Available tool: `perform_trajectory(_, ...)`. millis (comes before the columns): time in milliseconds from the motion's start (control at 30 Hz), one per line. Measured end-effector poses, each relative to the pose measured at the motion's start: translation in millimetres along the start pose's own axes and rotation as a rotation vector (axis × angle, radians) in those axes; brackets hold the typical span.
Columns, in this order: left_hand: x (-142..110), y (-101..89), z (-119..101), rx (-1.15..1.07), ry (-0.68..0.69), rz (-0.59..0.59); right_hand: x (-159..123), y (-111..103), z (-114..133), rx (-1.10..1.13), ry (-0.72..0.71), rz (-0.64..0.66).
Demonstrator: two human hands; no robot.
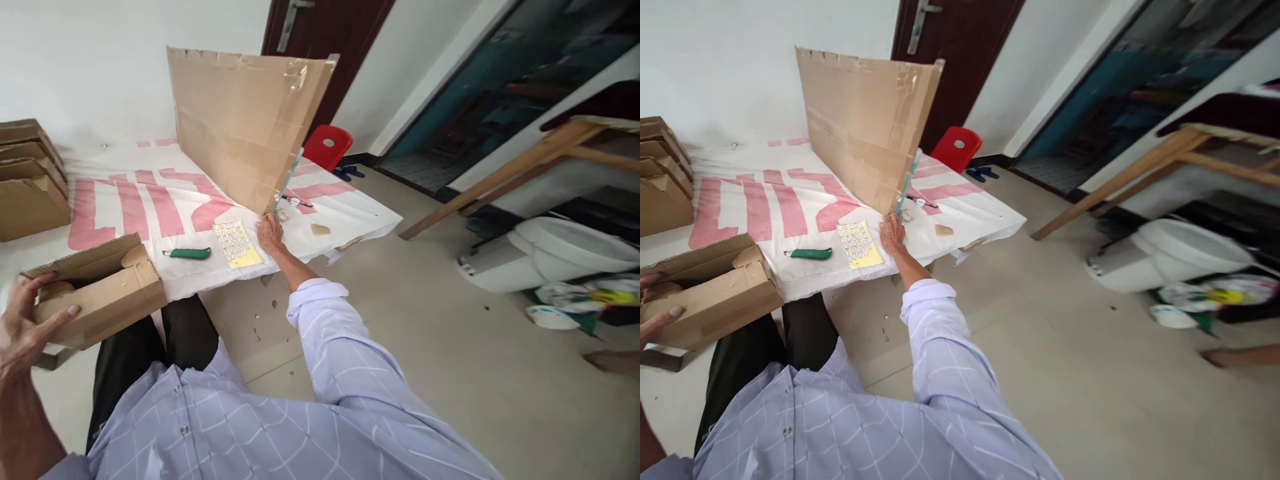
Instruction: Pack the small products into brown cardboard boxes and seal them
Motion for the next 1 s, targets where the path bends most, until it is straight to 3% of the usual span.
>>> perform_trajectory(133,-9.1,2.8,-12.0,-0.078,0.004,0.089,-14.3,1.3,-5.0,-0.012,0.076,0.016)
perform_trajectory(267,-13.2,6.2,0.6,-0.210,-0.015,0.159,-30.0,-4.2,-11.0,-0.036,0.150,0.001)
perform_trajectory(367,-14.1,11.2,17.1,-0.266,-0.007,0.209,-37.9,-22.3,-7.2,-0.034,0.173,-0.074)
perform_trajectory(467,-16.3,19.0,27.5,-0.309,0.021,0.266,-35.4,-45.8,20.5,0.052,0.080,-0.211)
perform_trajectory(533,-18.8,23.4,30.2,-0.334,0.047,0.290,-31.0,-55.5,61.7,0.119,-0.072,-0.258)
perform_trajectory(633,-23.3,29.3,33.7,-0.362,0.058,0.314,-42.9,-62.8,166.4,0.287,-0.499,-0.257)
perform_trajectory(700,-26.3,32.9,37.1,-0.374,0.049,0.326,-72.6,-62.7,246.1,0.423,-0.811,-0.157)
perform_trajectory(800,-30.0,35.1,41.2,-0.386,0.053,0.315,-126.4,-57.0,338.0,0.487,-1.078,0.061)
perform_trajectory(900,-32.2,33.9,44.9,-0.405,0.074,0.276,-162.1,-49.0,383.5,0.433,-1.170,0.237)
perform_trajectory(1000,-33.2,33.3,51.4,-0.427,0.072,0.276,-171.1,-53.2,390.0,0.442,-1.152,0.267)
Point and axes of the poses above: each hand's wrist, its own x-axis towards the middle knuckle, its own y-axis out of the palm, z = x × y, the point moved 9 cm from there along x, towards the middle knuckle, and after that the axes turned 8 degrees about -y, right-handed, at the moved point
